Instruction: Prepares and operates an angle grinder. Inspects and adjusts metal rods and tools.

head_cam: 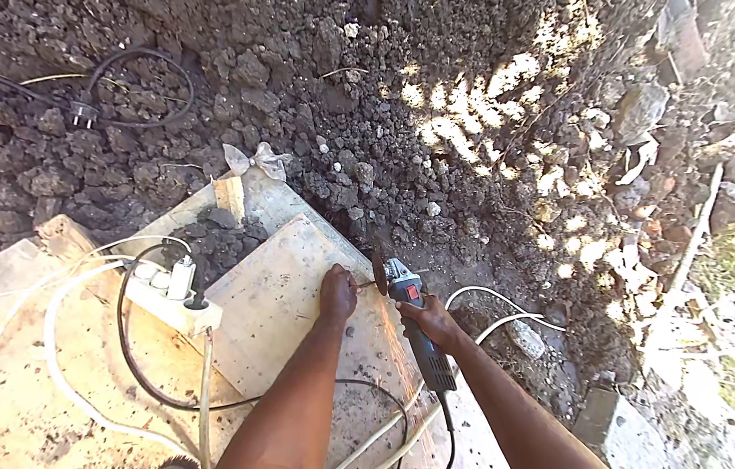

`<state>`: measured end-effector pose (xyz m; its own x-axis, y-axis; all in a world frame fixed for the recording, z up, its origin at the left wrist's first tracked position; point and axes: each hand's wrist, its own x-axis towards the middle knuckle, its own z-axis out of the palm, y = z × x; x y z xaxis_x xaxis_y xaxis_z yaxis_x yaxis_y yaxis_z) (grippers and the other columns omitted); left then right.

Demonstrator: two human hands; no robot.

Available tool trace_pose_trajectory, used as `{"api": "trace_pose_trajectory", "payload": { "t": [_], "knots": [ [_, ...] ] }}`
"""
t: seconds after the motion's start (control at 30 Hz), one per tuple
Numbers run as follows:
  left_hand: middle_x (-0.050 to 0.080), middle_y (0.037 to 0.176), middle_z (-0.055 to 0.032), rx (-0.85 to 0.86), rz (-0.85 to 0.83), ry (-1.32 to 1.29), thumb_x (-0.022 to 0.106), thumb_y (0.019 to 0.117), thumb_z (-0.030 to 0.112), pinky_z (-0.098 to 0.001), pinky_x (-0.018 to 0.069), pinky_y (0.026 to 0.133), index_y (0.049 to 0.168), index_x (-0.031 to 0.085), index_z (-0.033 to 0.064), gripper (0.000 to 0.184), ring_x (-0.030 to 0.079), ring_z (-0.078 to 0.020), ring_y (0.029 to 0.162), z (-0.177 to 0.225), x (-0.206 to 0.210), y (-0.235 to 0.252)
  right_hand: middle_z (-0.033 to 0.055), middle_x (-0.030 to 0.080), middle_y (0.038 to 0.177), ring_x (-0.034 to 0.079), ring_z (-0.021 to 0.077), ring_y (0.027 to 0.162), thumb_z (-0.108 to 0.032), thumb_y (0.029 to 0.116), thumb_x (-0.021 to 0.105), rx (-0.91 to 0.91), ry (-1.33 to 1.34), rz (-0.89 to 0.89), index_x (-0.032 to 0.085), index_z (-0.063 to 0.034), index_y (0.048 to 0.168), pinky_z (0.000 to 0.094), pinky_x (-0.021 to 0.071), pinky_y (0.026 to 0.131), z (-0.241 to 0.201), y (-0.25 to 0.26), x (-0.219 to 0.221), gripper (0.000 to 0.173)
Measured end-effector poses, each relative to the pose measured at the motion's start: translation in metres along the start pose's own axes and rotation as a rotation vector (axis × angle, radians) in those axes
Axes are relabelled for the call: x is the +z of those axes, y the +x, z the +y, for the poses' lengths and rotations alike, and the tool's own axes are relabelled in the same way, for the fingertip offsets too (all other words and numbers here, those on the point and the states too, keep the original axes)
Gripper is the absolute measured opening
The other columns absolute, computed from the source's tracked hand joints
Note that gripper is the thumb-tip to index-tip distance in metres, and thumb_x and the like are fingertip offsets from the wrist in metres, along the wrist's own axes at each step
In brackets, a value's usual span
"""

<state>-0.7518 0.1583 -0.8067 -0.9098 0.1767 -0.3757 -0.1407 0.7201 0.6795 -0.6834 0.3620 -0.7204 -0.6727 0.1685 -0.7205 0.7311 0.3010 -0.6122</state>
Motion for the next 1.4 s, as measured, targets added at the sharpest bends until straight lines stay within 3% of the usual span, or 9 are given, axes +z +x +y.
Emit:
{"api": "trace_pose_trajectory", "payload": {
  "t": [1.4],
  "knots": [
    [0.064, 0.108, -0.0113, 0.027, 0.029, -0.009, 0.073, 0.0902, 0.014, -0.0443, 0.0526, 0.097, 0.092, 0.073, 0.0057, 0.008, 0.062, -0.0284, 0.107, -0.004, 0.003, 0.001, 0.018, 0.07, 0.087, 0.071, 0.0295, 0.067, -0.035, 0.0945, 0.074, -0.01, 0.004, -0.019, 0.058, -0.0043, 0.126, 0.0445, 0.0632, 0.065, 0.01, 0.002, -0.001, 0.047]
  ]
}}
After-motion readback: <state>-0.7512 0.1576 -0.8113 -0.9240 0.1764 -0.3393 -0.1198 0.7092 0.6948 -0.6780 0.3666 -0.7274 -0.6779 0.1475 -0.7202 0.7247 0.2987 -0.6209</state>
